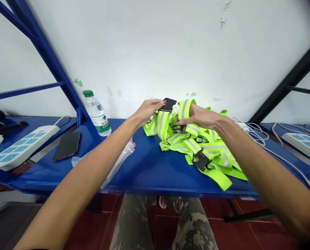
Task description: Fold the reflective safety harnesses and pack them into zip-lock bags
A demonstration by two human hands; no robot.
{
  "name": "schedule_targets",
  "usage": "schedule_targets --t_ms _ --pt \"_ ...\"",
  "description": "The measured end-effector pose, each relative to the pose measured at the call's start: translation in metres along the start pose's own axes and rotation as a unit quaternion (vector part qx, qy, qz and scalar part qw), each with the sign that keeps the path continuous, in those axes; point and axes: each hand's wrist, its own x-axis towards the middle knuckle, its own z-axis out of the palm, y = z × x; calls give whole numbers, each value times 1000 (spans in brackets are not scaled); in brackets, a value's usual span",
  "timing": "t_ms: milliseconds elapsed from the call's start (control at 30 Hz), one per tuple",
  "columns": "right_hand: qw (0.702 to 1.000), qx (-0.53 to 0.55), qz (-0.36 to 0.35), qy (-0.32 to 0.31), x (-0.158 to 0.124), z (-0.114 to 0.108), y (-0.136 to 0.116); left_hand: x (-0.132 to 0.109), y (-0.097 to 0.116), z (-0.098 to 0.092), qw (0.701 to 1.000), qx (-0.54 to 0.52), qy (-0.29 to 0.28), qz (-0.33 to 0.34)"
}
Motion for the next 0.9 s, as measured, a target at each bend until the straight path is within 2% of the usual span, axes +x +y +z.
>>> schedule_targets --t_ms 67,133,200,267,367,433,500,600,667,900 --pt "995 -78 33 -44 0 -15 -1 5 2 -11 999 -28 31 -9" --pt "988 -143 45 -36 1 -32 -10 11 10 -24 998 -38 50 -7" --pt "986 -162 12 44 1 -46 -27 14 22 -34 998 -33 62 0" --pt "978 -127 -72 147 0 -51 -44 13 32 -37 998 -19 53 -5" --pt "951 -129 -168 226 -1 -39 -49 2 33 -25 999 -9 -23 -48" --pt "945 -162 -163 231 1 -21 -33 -8 23 -11 993 -14 -84 -83" --pt "953 -162 -135 218 3 -3 -10 -16 8 2 986 -21 -121 -108" --pt "955 -145 -133 222 5 16 18 -24 -13 10 984 -32 -127 -121" --pt "952 -140 -140 232 6 22 25 -27 -21 10 986 -34 -115 -116" --pt "955 -131 -128 233 5 24 27 -28 -20 6 992 40 -102 -63"
